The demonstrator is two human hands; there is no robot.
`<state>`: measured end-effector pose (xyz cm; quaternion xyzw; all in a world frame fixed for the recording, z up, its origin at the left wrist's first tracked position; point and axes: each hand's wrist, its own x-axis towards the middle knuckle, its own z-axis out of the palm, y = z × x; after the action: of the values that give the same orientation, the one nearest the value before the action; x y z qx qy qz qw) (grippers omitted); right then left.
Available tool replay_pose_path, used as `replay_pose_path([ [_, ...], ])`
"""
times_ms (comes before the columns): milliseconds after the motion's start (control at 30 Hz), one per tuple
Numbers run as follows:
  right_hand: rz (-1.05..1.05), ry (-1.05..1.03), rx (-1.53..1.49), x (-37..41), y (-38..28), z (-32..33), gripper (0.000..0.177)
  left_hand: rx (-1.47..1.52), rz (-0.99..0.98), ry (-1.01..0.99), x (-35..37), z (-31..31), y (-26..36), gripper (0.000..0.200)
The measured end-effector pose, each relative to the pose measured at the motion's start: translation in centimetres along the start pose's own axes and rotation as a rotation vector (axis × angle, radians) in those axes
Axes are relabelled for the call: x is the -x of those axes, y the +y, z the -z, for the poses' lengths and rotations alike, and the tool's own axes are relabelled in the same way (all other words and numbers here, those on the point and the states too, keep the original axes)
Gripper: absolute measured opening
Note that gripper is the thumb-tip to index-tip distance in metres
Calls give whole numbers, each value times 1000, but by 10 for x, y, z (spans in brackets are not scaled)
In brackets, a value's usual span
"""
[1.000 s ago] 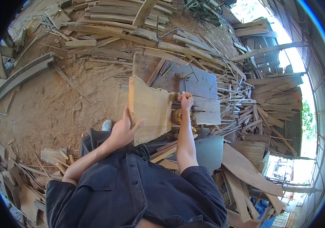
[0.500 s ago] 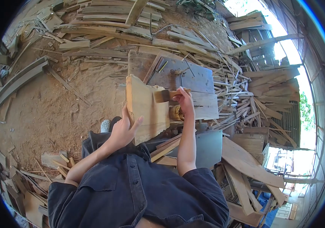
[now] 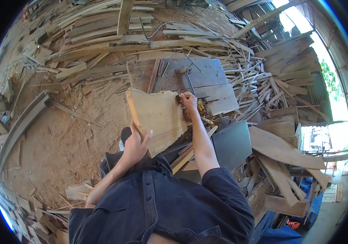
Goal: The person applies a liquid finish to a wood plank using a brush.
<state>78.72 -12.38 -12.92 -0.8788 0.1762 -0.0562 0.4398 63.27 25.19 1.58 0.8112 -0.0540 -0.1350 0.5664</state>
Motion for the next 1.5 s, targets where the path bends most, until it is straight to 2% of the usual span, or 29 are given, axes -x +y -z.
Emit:
replay_pose_path([
  [33, -5, 14, -15, 2, -10, 6, 20, 11, 13, -3, 0, 2, -1, 84],
  [133, -174, -274, -271, 10, -29, 42, 22, 59, 0, -31, 3, 5, -5, 84],
  [167, -181, -258, -285, 12, -32, 57, 22, 45, -8, -47, 4, 6, -5, 84],
  [233, -271, -479, -477, 17, -51, 84, 26, 83, 26, -71, 5, 9, -5, 83],
  [267, -267, -493, -649, 22, -56, 88, 27, 69, 20, -83, 4, 9, -6, 83],
  [367, -316, -517, -598, 23, -39, 72, 27, 58, 17, -95, 4, 9, -10, 82],
  [433, -362, -447, -668, 21, -25, 62, 26, 82, 13, -92, 4, 7, -16, 81],
  [500, -250, -195, -528, 11, -11, 53, 24, 89, -3, -89, 6, 7, -22, 81],
  [533, -153, -24, -351, 1, 3, 44, 20, 109, -12, -77, 5, 7, -24, 81],
  [567, -157, -14, -364, -5, 14, 33, 20, 96, -17, -85, 4, 8, -25, 81],
  [633, 91, 150, -174, -7, 16, 17, 18, 122, -35, -110, 4, 10, -21, 81],
  [667, 115, 158, -44, -2, 18, 11, 19, 114, -39, -116, 4, 11, -18, 81],
  [700, 114, 163, -52, 2, 13, 10, 19, 173, 30, -153, 5, 13, -8, 79],
  [733, 16, 81, -63, 5, 6, 8, 19, 232, 100, -187, 4, 15, -1, 77],
  [833, -265, -136, -117, 6, -37, 33, 22, 189, 65, -172, 5, 15, -9, 76],
  [900, -255, -159, -124, -5, -39, 53, 25, 173, 94, -181, 5, 18, -9, 76],
  [933, -260, -155, -130, -4, -39, 50, 25, 164, 122, -189, 6, 19, -8, 76],
  [1000, -140, 39, -291, -6, -42, 41, 25, 170, 107, -192, 7, 18, -13, 76],
  [1067, -107, 2, -206, -12, -11, 18, 24, 178, 90, -187, 7, 18, -17, 77],
  [1167, -122, -32, -103, -4, -22, 18, 26, 146, 75, -205, 5, 19, -21, 77],
  [1233, -311, -45, -438, -2, -35, 37, 28, 184, 75, -225, 4, 18, -27, 77],
  [1267, -275, -55, -572, 2, -36, 43, 29, 184, 70, -220, 5, 18, -29, 77],
  [1367, -257, -39, -683, 2, -16, 32, 29, 152, -7, -216, 3, 17, -28, 77],
  [1433, -227, -19, -585, 3, 1, 24, 30, 160, 11, -226, 1, 17, -24, 77],
  [1500, -109, 152, -337, 3, 12, 17, 32, 198, 46, -245, 0, 18, -19, 78],
])
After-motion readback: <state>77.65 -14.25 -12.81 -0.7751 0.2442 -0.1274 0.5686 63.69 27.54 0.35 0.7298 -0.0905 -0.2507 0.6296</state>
